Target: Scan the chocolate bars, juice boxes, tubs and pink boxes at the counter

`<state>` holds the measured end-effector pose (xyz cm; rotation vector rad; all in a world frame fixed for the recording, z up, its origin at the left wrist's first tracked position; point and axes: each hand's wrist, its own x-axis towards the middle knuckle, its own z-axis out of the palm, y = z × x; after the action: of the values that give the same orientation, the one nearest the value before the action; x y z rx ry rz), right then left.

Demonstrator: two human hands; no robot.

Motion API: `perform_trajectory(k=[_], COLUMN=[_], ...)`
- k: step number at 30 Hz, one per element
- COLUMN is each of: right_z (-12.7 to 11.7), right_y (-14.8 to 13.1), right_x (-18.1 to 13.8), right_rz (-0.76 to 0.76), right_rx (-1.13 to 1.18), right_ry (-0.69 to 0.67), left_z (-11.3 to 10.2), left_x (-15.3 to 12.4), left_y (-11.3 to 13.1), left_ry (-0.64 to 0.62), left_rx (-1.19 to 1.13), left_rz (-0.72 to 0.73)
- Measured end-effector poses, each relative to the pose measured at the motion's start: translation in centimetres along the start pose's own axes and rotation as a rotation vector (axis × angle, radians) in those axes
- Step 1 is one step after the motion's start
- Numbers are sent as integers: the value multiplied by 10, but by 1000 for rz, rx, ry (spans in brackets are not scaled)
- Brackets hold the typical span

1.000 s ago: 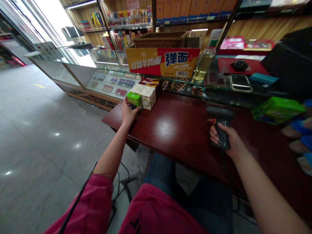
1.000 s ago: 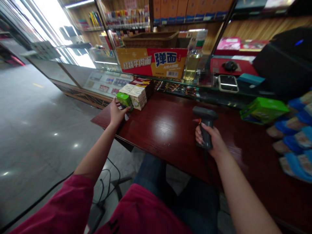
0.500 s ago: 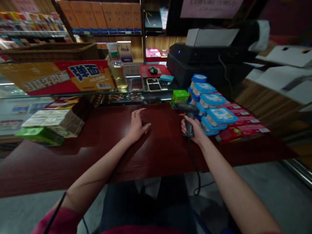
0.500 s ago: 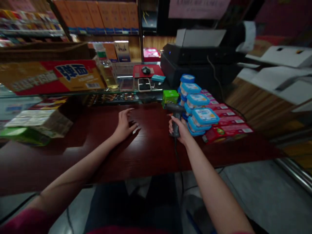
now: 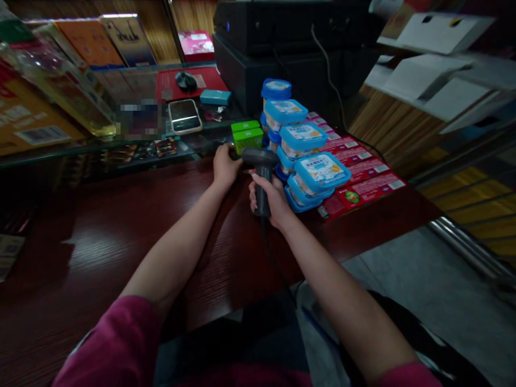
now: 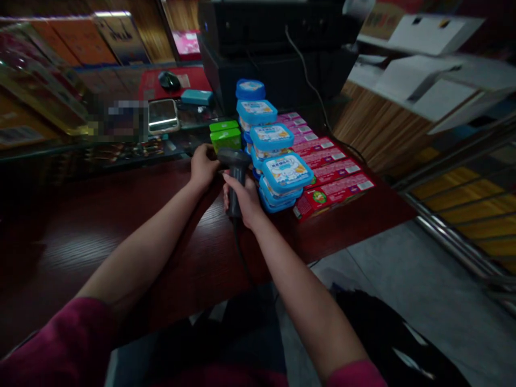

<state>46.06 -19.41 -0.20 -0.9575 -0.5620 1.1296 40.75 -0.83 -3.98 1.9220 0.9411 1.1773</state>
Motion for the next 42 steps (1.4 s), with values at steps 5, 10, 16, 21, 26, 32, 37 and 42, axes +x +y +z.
perform_trajectory(k=[5, 10, 16, 21, 26, 32, 37, 42], right_z=[-2, 7, 83, 172, 199, 191, 192, 189], right_y=[-5, -8, 27, 75, 105, 110, 110, 112], right_x=[-10, -31, -29, -19, -23, -22, -22, -22], right_rz=[32, 102, 279, 229, 194, 220, 222, 201], right_rx=[-3, 8, -6, 53, 46, 32, 15, 10], right_ry=[-54, -177, -410, -470, -448, -463, -506, -515], left_z=[-55, -168, -288, -307, -301, -298, -296, -296], left_x=[-20, -57, -95, -91, -83, -83, -81, -78], left_y=[-2, -25, -50, -57, -56, -55, -55, -58], left_ry=[-57, -7, 55, 236, 330, 302, 348, 405], left_rx=[-109, -268, -548, -887, -1112, -1103, -1071, -1034], left_rz=[-57, -123, -321, -494, -536, -549, -586, -610])
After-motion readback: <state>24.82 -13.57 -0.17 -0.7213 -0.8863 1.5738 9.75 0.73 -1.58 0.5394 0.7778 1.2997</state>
